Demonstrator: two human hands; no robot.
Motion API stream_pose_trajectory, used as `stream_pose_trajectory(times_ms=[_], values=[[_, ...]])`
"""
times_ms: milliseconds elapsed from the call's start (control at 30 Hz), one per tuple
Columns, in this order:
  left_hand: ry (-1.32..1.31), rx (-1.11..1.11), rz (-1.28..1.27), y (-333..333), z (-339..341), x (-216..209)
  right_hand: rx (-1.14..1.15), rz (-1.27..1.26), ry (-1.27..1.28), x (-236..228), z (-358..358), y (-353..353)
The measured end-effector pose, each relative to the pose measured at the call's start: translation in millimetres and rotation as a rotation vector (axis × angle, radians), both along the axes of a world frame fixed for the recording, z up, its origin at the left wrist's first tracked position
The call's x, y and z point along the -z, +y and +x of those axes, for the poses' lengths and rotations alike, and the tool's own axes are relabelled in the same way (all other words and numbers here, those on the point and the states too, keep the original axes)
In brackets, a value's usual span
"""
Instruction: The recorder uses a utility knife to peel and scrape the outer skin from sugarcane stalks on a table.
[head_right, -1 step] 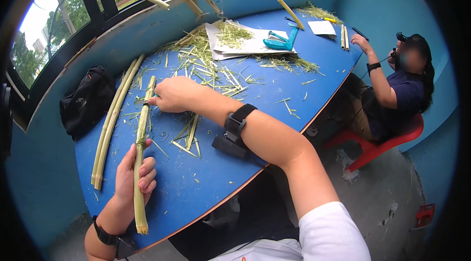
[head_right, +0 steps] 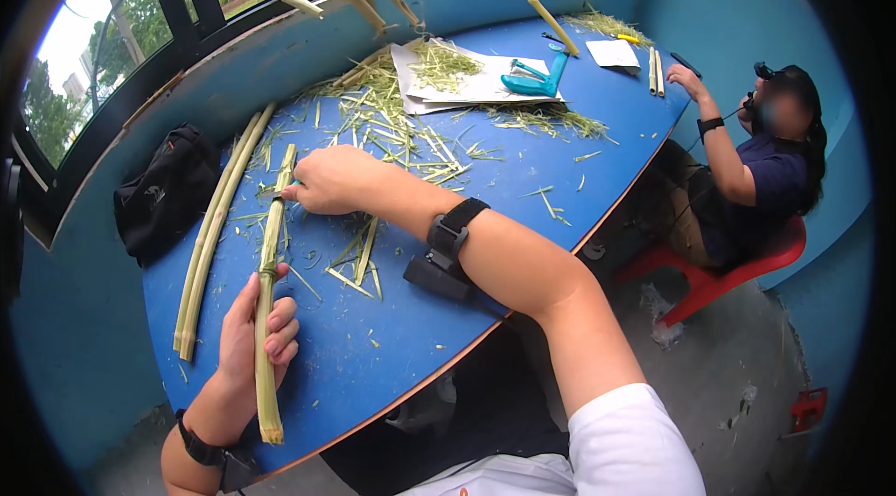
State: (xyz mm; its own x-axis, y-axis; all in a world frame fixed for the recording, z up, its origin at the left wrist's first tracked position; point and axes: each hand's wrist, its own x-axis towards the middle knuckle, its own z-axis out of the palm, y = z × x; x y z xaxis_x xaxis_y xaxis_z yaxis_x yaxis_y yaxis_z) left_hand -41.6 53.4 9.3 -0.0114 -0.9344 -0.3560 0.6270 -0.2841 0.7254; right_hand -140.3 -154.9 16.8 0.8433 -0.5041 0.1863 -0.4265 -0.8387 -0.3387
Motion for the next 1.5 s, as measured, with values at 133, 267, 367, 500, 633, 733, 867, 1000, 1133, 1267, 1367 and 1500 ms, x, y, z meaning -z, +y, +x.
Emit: stream_pose_trajectory(times_ms=[133, 267, 367, 500, 633, 733, 867, 1000, 1133, 1267, 1367, 1500], values=[[-0.018, -0.176, 0.178, -10, -12, -11, -0.007, 0.017, 0.03, -2, -4, 6], [0.138, -0.136, 0.118, -8, 0, 0, -0.019, 0.049, 0.064, -6, 0, 14], [0.204, -0.113, 0.087, -13, 3, 3, -0.038, 0.038, 0.071, -9, -1, 17], [0.205, -0.078, 0.027, -23, 4, 9, 0.007, 0.033, 0.101, -13, -3, 11], [0.129, -0.093, 0.057, -21, -6, 8, 0.064, 0.023, 0.126, -7, -5, 0], [0.008, -0.079, 0.048, -15, -11, 4, 0.137, -0.046, 0.021, 7, -5, -17], [0.011, -0.056, 0.028, -17, -7, 6, 0.182, -0.178, 0.057, 3, -7, -19], [-0.023, -0.075, 0.022, -16, -7, 1, 0.22, -0.211, 0.047, 1, -5, -17], [0.003, -0.075, 0.037, -14, -2, 1, 0.203, -0.181, 0.039, 4, -2, -17], [-0.001, -0.072, 0.039, -13, -2, -1, 0.166, -0.155, 0.027, 4, -3, -15], [0.008, -0.074, 0.051, -13, -2, -1, 0.094, -0.087, 0.055, 1, -4, -11], [0.032, -0.069, 0.033, -12, -1, -1, 0.049, -0.072, 0.067, -2, -2, -6]])
